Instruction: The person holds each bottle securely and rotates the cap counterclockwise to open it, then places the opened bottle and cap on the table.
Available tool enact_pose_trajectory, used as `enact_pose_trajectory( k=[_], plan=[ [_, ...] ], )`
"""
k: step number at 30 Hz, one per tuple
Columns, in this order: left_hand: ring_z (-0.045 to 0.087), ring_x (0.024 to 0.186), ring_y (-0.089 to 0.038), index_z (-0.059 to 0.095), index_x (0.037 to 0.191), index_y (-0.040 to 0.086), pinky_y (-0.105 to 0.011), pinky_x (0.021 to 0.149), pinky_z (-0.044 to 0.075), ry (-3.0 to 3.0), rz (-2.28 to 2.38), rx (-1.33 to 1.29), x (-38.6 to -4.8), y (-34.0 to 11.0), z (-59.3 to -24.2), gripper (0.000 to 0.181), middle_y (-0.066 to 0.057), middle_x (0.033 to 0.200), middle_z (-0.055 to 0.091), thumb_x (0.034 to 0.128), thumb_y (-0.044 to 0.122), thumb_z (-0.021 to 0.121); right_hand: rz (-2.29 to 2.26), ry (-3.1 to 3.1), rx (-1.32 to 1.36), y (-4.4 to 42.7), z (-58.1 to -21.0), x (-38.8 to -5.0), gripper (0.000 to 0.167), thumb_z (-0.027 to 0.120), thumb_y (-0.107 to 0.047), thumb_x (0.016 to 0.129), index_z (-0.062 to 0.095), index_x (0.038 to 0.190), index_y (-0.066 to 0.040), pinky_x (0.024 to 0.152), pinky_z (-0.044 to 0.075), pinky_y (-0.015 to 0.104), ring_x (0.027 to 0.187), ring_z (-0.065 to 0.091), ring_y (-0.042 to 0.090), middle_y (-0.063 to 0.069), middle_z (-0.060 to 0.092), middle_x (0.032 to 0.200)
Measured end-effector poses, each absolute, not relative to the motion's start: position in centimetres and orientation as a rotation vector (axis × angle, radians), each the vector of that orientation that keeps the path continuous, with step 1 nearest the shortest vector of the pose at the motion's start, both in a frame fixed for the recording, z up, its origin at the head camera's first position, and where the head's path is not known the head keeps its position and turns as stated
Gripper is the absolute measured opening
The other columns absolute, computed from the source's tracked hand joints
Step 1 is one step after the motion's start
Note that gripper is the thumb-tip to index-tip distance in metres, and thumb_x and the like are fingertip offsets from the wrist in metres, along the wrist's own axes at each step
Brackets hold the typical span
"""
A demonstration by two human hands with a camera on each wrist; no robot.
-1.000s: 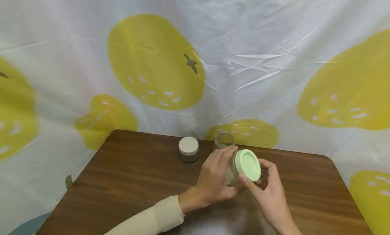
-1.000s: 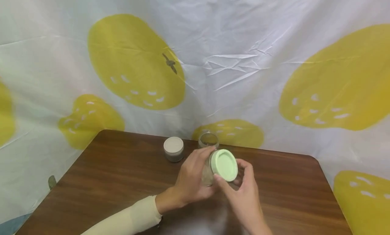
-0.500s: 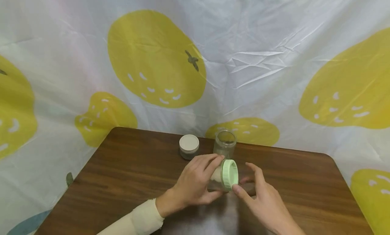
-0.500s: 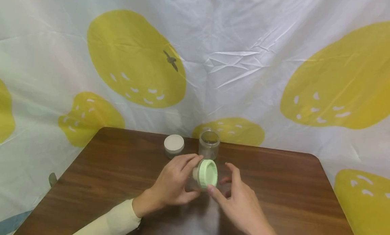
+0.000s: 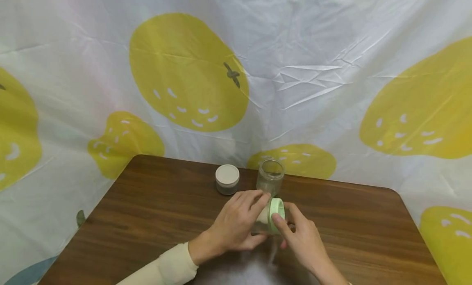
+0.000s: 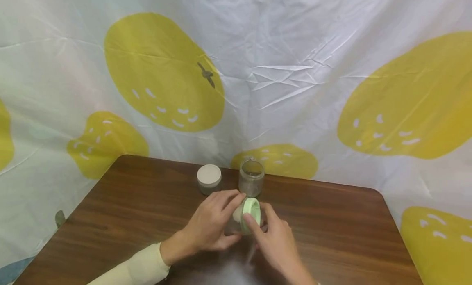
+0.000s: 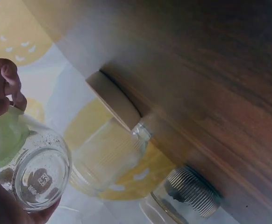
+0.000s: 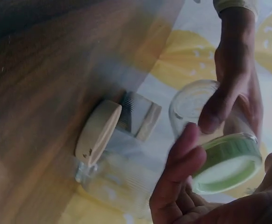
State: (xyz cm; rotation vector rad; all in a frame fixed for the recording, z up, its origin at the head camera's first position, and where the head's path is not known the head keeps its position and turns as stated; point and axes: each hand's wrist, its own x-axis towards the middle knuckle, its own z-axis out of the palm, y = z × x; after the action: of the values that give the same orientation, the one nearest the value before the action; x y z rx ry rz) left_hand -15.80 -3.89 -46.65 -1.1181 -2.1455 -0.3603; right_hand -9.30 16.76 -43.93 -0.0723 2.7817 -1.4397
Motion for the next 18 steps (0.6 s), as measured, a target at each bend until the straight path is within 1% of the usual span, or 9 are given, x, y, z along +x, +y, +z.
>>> enact_pose_trajectory(
  k=[3,5,9,12,16,18],
  plan=[
    [0.067,0.119,-0.022,0.055,0.145,0.007,-0.036,0.102,0.056,-2.152,-0.348,-1.126,-15.9,-3.8,-46.8,0.099,-0.009,0.131,0.066,0.0663,0.059,0.084,-1.464,2.806,-0.052,16.5,-44.5,-9.7,0.032,0.061,-0.045,0.105,0.061,0.131,-0.026,0.056,0.047,0.025,0.049,0.063,0.013,-0.006,0.069,0.07],
    [0.067,0.121,-0.022,0.055,0.145,0.006,-0.035,0.103,0.056,-2.154,-0.345,-1.139,-15.9,-3.8,-46.9,0.099,-0.007,0.132,0.067,0.0665,0.058,0.084,-1.466,2.826,-0.036,16.4,-44.7,-9.7,0.03,0.063,-0.045,0.104,0.062,0.127,-0.026,0.054,0.046,0.025,0.048,0.061,0.012,-0.006,0.066,0.066],
    [0.067,0.121,-0.021,0.055,0.144,0.005,-0.034,0.1,0.056,-2.154,-0.342,-1.163,-15.8,-3.8,-46.9,0.097,-0.006,0.132,0.068,0.0675,0.058,0.083,-1.483,2.852,-0.051,16.5,-45.1,-9.9,0.025,0.066,-0.044,0.103,0.063,0.118,-0.024,0.051,0.047,0.025,0.051,0.06,0.009,-0.006,0.068,0.068],
    [0.068,0.12,-0.019,0.056,0.142,0.006,-0.033,0.095,0.056,-2.156,-0.348,-1.179,-15.6,-3.8,-46.8,0.094,-0.005,0.131,0.068,0.0691,0.06,0.081,-1.466,2.898,-0.093,16.6,-45.4,-9.9,0.022,0.068,-0.043,0.102,0.063,0.112,-0.024,0.053,0.046,0.024,0.056,0.058,0.004,-0.009,0.069,0.071],
    [0.069,0.116,-0.017,0.057,0.139,0.007,-0.03,0.089,0.056,-2.156,-0.358,-1.213,-15.5,-3.6,-46.6,0.089,-0.003,0.129,0.068,0.0723,0.063,0.078,-1.41,2.948,-0.148,17.1,-45.6,-9.9,0.018,0.068,-0.042,0.101,0.061,0.104,-0.025,0.053,0.042,0.023,0.057,0.051,0.001,-0.014,0.062,0.066],
    [0.069,0.114,-0.016,0.057,0.137,0.008,-0.03,0.087,0.056,-2.152,-0.364,-1.23,-15.4,-3.5,-46.5,0.087,-0.002,0.127,0.069,0.0733,0.064,0.077,-1.413,2.943,-0.172,17.3,-45.7,-9.9,0.019,0.068,-0.041,0.101,0.059,0.101,-0.025,0.051,0.04,0.023,0.056,0.048,0.001,-0.014,0.058,0.063]
  ],
)
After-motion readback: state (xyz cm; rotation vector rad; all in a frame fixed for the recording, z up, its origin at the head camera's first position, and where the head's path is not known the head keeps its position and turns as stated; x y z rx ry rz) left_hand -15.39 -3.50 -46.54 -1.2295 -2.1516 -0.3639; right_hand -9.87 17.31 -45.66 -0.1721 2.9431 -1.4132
